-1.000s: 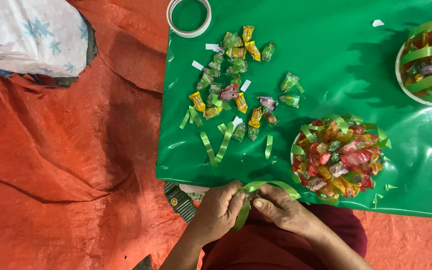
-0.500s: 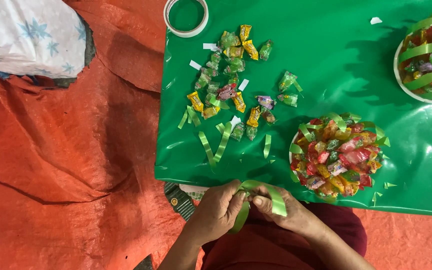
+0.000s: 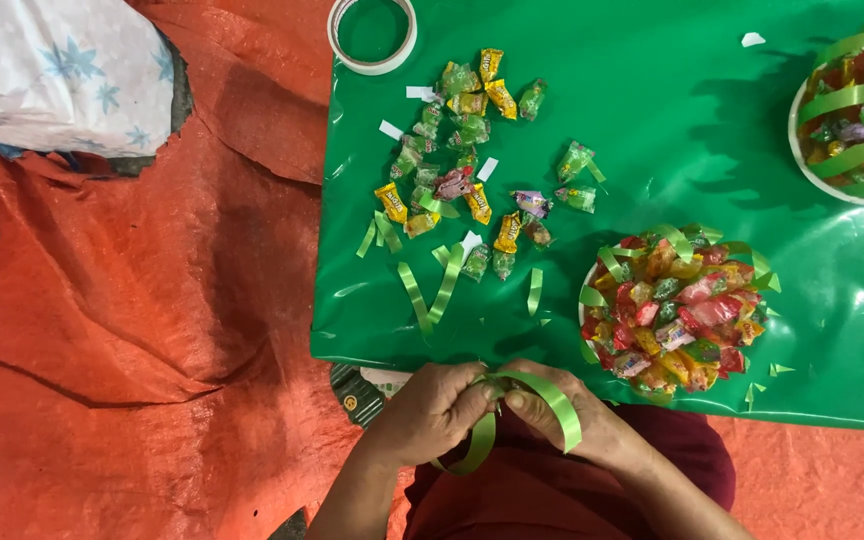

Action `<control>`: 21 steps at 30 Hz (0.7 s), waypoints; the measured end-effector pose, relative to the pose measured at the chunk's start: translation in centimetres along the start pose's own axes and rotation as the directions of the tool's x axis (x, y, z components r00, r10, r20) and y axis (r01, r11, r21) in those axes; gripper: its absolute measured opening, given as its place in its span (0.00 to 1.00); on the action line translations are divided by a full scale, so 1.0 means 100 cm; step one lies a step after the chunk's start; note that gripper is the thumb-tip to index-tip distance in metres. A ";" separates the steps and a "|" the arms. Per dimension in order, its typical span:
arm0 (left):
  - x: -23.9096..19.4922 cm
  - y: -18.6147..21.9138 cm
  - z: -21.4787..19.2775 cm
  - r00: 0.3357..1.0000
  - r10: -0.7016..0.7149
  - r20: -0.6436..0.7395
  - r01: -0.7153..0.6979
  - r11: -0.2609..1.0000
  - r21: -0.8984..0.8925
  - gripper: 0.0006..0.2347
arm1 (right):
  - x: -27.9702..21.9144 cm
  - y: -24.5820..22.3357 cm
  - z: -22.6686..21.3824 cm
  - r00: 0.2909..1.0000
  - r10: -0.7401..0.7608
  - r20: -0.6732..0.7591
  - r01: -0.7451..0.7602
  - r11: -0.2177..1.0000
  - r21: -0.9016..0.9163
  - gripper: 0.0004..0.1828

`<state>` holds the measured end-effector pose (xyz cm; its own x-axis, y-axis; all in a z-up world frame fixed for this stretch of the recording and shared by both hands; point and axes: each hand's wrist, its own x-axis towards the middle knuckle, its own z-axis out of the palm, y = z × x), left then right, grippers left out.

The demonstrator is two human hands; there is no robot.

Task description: The person sits on the floor and decorates a candy bouquet by cutting green ribbons with a utility knife and attaching them to the candy arrangement. They repeatedly cut ribbon pieces and secure them to the bouquet, adjusting the placement of the ribbons throughout the process.

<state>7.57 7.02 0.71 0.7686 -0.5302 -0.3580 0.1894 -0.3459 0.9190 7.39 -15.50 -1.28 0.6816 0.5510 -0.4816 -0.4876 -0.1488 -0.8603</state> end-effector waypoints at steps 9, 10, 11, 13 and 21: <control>0.004 -0.003 -0.006 0.997 -0.019 0.076 0.025 0.996 -0.083 0.14 | 0.004 0.014 -0.002 0.993 -0.117 -0.031 0.114 0.990 -0.084 0.16; 0.004 -0.002 -0.006 0.995 -0.062 0.084 0.070 0.993 -0.097 0.14 | 0.004 0.014 -0.001 0.998 -0.069 -0.003 0.069 0.998 0.008 0.17; 0.004 -0.001 -0.006 0.990 -0.105 0.091 0.115 0.987 -0.111 0.13 | 0.004 0.015 -0.001 0.999 -0.023 0.030 0.020 0.995 0.099 0.18; 0.005 0.001 -0.008 0.991 -0.096 0.092 0.106 0.988 -0.112 0.13 | 0.005 0.010 0.000 0.996 -0.091 0.017 0.090 0.995 0.050 0.18; 0.004 0.002 -0.010 0.990 -0.110 0.091 0.126 0.974 -0.189 0.14 | 0.006 0.015 -0.001 0.990 -0.133 0.039 0.127 0.983 0.131 0.17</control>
<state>8.54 7.53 0.89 0.6841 -0.5574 -0.4704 0.3965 -0.2570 0.8813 7.13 -15.47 -2.87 0.7184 0.5978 -0.3559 -0.4644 0.0311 -0.8851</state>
